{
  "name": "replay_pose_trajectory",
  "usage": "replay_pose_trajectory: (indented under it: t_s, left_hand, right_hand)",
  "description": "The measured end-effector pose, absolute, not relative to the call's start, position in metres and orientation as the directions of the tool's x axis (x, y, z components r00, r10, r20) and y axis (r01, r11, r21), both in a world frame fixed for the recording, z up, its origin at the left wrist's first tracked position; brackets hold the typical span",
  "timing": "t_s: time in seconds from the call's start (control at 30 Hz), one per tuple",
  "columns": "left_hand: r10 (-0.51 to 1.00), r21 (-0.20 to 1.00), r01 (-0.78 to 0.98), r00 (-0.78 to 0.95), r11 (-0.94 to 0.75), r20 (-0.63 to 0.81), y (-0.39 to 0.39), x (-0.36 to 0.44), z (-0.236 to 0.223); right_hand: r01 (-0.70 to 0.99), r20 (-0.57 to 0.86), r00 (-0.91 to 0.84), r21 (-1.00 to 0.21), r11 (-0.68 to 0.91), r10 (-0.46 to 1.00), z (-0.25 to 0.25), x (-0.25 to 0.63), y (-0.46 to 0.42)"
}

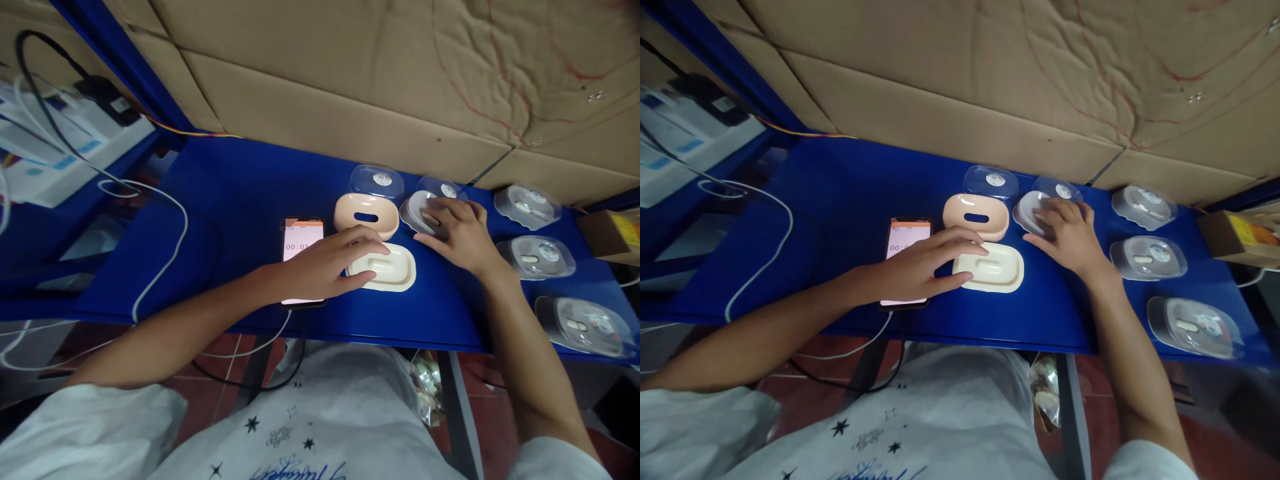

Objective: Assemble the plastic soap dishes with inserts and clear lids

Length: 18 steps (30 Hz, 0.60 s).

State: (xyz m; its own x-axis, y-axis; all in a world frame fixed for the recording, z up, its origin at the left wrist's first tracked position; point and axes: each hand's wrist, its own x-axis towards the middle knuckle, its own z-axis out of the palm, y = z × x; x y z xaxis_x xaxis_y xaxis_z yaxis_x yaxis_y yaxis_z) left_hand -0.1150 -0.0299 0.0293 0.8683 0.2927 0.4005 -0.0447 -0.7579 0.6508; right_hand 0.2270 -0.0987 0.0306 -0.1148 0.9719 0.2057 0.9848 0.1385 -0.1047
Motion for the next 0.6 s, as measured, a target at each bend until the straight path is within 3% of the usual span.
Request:
replay_pose_trajectory:
  t_s: [0.33,0.6]
  left_hand:
    - [0.3,0.646,-0.024,0.872,-0.763,0.387,-0.027,-0.116,0.028]
    - [0.319,0.6,0.001,0.848,-0.8,0.423,-0.022,-0.115,0.029]
  right_hand:
    - [0.982,0.119,-0.14,-0.114,0.154,0.983,0.027,0.217,-0.1]
    - [0.991,0.228,-0.05,-0.114,0.077,0.972,0.04,0.224,-0.107]
